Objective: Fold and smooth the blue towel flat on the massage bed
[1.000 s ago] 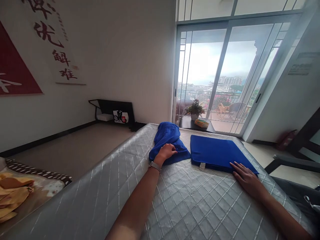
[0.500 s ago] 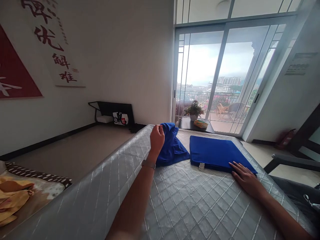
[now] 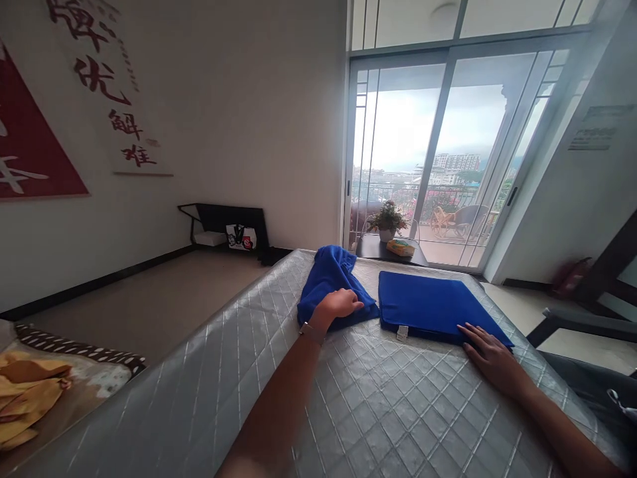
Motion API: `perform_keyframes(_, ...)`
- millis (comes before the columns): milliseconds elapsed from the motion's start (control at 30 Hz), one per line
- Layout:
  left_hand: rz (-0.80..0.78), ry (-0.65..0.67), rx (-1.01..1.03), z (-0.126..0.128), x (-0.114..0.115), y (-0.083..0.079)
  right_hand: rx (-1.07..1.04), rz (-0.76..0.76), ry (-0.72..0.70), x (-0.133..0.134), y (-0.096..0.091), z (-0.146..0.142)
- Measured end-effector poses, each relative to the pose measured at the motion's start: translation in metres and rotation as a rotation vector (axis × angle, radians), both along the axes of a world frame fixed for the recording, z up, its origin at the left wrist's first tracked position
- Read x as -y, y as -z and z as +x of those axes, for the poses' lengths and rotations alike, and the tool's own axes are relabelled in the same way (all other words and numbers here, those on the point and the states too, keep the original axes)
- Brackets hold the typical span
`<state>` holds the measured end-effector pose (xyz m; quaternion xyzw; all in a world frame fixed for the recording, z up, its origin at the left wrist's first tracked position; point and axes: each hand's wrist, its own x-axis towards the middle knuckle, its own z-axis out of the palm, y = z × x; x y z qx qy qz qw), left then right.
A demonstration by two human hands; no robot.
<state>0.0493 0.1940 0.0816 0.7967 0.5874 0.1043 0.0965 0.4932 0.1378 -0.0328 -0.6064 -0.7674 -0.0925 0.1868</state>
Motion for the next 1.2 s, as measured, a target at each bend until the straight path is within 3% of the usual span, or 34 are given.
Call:
perform_keyframes(133,0.020,-0.066,-0.021,-0.004,-0.008,0.022,-0.026,-0.015,-0.003,0.001,-0.001,0.000)
perform_keyframes(267,0.085,-0.104,-0.046,-0.006,-0.011,0.032,-0.035,-0.035,0.006,0.001,-0.001,-0.002)
perform_keyframes(633,0.286,-0.214,-0.055,-0.006,-0.008,0.014,-0.030,-0.032,0.008,0.000,0.001,-0.001)
perform_keyframes(733,0.425,-0.259,0.018,-0.012,-0.006,0.003,-0.020,-0.011,0.012,0.000,0.000,-0.002)
perform_keyframes(833,0.711,-0.327,0.240,-0.021,-0.004,-0.013,-0.034,-0.028,0.017,0.001,-0.002,-0.004)
perform_keyframes(1033,1.135,-0.514,0.762,-0.040,0.016,-0.063,-0.074,-0.064,0.015,0.004,-0.006,-0.007)
perform_keyframes(1100,1.230,-0.485,0.859,-0.039,0.035,-0.084,-0.082,-0.059,0.016,0.004,-0.006,-0.007)
perform_keyframes(1200,1.262,-0.326,0.908,-0.027,0.078,-0.114,-0.089,-0.035,0.012,0.002,-0.003,-0.006)
